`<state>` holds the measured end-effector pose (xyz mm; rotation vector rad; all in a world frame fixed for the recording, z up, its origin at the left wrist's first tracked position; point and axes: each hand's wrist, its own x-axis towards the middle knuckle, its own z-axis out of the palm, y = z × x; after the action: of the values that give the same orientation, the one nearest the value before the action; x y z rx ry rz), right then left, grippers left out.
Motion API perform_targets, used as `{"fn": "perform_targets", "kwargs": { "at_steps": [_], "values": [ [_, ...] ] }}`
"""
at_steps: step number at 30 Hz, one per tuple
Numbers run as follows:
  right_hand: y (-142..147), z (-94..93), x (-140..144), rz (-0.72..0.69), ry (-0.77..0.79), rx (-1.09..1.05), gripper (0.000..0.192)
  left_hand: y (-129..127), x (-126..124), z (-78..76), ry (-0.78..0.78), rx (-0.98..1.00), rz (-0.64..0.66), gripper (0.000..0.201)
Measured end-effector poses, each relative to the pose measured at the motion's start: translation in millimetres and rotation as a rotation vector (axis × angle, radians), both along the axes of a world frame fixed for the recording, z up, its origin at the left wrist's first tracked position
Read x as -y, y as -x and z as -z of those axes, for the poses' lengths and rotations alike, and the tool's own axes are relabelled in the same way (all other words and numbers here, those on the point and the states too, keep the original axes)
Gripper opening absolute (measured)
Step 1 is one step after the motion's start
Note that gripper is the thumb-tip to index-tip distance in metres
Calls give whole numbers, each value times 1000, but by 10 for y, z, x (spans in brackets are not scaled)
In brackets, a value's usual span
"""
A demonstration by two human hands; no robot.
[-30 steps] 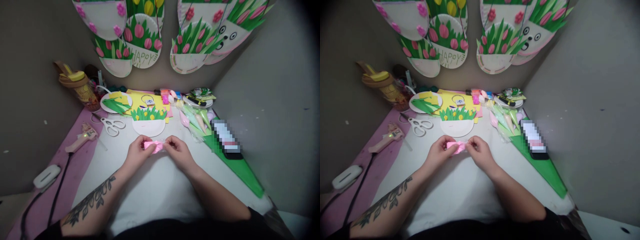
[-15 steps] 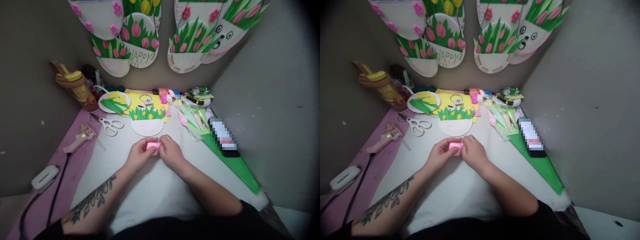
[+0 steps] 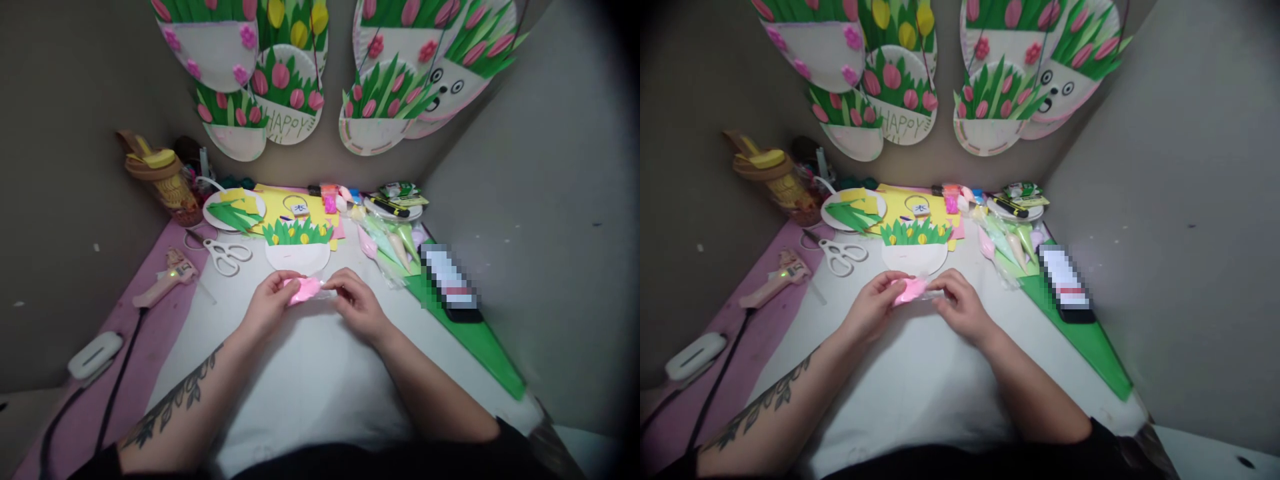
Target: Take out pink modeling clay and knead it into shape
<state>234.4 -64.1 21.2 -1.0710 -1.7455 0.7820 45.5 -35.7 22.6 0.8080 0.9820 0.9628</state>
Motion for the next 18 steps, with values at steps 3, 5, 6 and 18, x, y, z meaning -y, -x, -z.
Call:
{"fn": "perform_targets", "kwargs": {
  "at_steps": [3,5,6,18],
  "values": [
    [-26,6,7,7,-137,86,14,10,-16,-10,212,117,90,20],
    [-19,7,8,65,-186,109,9,17,-12,-13,253,115,168,20],
    [-12,8,8,88,-190,114,7,20,-5,-13,232,105,205,24],
    [192,59,-33,203,-71,396,16,-71,139,-27,-516,-611,372,35]
  ]
}}
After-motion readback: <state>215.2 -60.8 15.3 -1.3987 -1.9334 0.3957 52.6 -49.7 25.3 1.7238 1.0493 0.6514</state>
